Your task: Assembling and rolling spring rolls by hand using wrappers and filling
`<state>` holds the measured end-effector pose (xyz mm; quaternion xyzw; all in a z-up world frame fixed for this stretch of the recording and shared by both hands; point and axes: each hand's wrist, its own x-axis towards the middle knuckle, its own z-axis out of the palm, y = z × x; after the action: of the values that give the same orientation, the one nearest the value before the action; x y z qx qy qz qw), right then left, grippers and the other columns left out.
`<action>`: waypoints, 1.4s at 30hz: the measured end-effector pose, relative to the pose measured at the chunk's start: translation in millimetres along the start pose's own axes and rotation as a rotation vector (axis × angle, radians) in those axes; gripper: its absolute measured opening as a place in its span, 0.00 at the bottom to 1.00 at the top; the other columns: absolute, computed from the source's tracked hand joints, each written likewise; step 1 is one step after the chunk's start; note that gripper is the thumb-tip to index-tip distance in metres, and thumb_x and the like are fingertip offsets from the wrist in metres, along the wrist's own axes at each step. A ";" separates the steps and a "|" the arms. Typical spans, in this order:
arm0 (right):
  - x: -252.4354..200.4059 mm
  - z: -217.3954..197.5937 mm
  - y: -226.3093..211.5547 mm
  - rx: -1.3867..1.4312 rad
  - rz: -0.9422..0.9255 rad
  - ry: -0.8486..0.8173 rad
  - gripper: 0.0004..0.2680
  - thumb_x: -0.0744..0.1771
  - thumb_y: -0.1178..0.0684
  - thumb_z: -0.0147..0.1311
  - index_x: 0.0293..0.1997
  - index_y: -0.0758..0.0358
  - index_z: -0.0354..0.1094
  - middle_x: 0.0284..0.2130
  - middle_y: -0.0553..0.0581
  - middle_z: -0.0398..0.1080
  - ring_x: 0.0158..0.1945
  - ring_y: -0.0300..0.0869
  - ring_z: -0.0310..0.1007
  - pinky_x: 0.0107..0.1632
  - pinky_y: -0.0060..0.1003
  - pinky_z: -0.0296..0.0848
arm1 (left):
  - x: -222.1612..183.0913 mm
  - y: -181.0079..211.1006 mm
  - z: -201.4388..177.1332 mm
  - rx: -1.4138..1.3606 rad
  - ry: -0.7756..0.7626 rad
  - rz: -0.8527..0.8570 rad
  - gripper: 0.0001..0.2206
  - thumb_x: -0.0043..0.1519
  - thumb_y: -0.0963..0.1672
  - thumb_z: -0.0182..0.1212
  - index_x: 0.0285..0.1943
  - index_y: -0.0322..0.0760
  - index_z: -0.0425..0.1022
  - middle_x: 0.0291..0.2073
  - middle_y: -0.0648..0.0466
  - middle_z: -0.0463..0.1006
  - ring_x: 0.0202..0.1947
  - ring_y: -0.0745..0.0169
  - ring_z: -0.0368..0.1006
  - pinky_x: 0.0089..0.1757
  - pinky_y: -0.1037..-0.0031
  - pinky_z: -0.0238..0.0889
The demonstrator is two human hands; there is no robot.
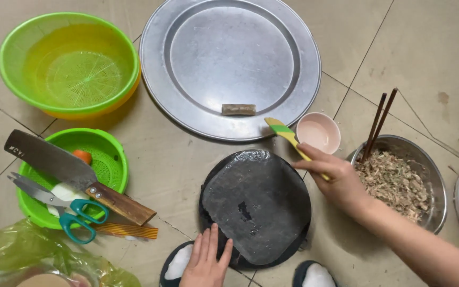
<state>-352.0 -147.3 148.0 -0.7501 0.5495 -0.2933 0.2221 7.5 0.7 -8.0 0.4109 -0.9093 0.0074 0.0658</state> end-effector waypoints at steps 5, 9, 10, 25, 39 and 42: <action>-32.2 31.9 56.2 -0.164 -0.076 -0.031 0.09 0.66 0.66 0.56 0.38 0.55 0.81 0.67 0.59 0.68 0.69 0.51 0.70 0.74 0.41 0.65 | -1.2 1.2 5.7 0.012 -0.032 0.013 0.23 0.67 0.46 0.42 0.72 0.45 0.68 0.72 0.19 0.59 0.68 0.23 0.61 0.69 0.43 0.44; -40.7 27.8 45.5 -0.195 0.164 -0.417 0.23 0.61 0.69 0.57 0.62 0.56 0.67 0.79 0.62 0.43 0.81 0.54 0.40 0.76 0.51 0.49 | -4.8 -2.6 11.9 0.006 0.055 0.008 0.23 0.69 0.48 0.43 0.74 0.47 0.65 0.71 0.24 0.62 0.67 0.29 0.64 0.66 0.46 0.50; -42.0 24.9 39.0 -0.249 0.243 -0.491 0.23 0.67 0.67 0.49 0.72 0.55 0.58 0.80 0.65 0.36 0.82 0.55 0.33 0.77 0.53 0.42 | -4.3 -2.8 13.1 0.011 0.050 0.011 0.24 0.68 0.49 0.44 0.75 0.47 0.64 0.72 0.25 0.61 0.68 0.29 0.63 0.66 0.46 0.51; -193.8 -128.8 -10.0 -0.520 1.126 -0.301 0.30 0.61 0.72 0.34 0.64 0.40 0.69 0.60 0.61 0.65 0.65 0.52 0.67 0.63 0.46 0.70 | 16.5 -4.8 2.7 0.164 0.359 -0.010 0.21 0.69 0.40 0.35 0.62 0.52 0.74 0.62 0.33 0.79 0.56 0.42 0.79 0.61 0.57 0.65; -229.5 -110.1 47.9 -0.352 0.441 0.140 0.14 0.71 0.53 0.50 0.63 0.62 0.72 0.47 0.54 0.76 0.44 0.41 0.82 0.50 0.38 0.77 | 20.4 5.2 -8.2 0.163 0.172 -0.053 0.15 0.68 0.43 0.45 0.59 0.54 0.74 0.63 0.32 0.78 0.57 0.40 0.79 0.64 0.56 0.65; -226.6 -117.1 42.7 -0.509 0.241 0.128 0.13 0.70 0.51 0.53 0.60 0.61 0.74 0.45 0.55 0.79 0.45 0.45 0.78 0.47 0.40 0.72 | 22.4 1.2 7.9 0.173 0.302 -0.033 0.12 0.70 0.43 0.48 0.56 0.55 0.76 0.58 0.33 0.83 0.52 0.41 0.82 0.59 0.57 0.69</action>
<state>-512.6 55.1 160.9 -0.6909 0.7036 -0.1642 0.0248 -8.9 -15.7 -13.0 0.4241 -0.8781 0.1462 0.1663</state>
